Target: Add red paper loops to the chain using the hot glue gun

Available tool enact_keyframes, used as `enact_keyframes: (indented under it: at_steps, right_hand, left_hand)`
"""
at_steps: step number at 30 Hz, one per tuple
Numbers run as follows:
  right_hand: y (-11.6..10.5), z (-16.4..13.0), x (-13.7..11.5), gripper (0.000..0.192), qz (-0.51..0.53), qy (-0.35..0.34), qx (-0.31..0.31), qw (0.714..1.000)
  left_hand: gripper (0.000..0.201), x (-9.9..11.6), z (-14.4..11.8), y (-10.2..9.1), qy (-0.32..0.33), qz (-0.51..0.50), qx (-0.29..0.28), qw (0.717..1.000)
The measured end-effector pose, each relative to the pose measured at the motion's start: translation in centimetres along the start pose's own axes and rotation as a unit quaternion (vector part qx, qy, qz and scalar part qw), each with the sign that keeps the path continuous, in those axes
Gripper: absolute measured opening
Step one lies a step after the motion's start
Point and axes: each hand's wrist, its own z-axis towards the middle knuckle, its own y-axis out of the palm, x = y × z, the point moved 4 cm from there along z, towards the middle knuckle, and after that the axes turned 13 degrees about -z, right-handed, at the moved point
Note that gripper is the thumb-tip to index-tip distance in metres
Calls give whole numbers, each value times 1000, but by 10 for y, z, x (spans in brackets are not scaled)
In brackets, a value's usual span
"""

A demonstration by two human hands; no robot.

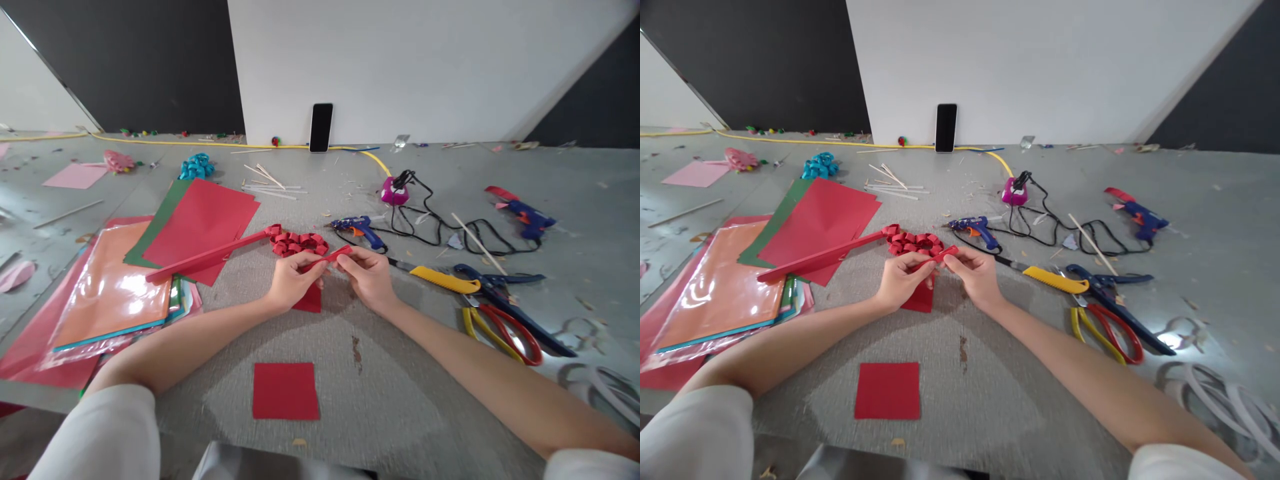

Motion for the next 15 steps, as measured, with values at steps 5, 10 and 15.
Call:
enact_keyframes:
  at_steps: [5,10,15]
  right_hand:
    - [-1,0,2,17,-3,3,12,1000]
    - [-2,1,4,19,-7,8,18,1000]
    - [-3,2,5,20,-4,3,31,1000]
  left_hand:
    - [40,1,0,1,-1,-4,-5,1000]
    - [38,1,0,1,-7,-12,-1,1000]
    - [36,0,0,0,-11,-11,1,1000]
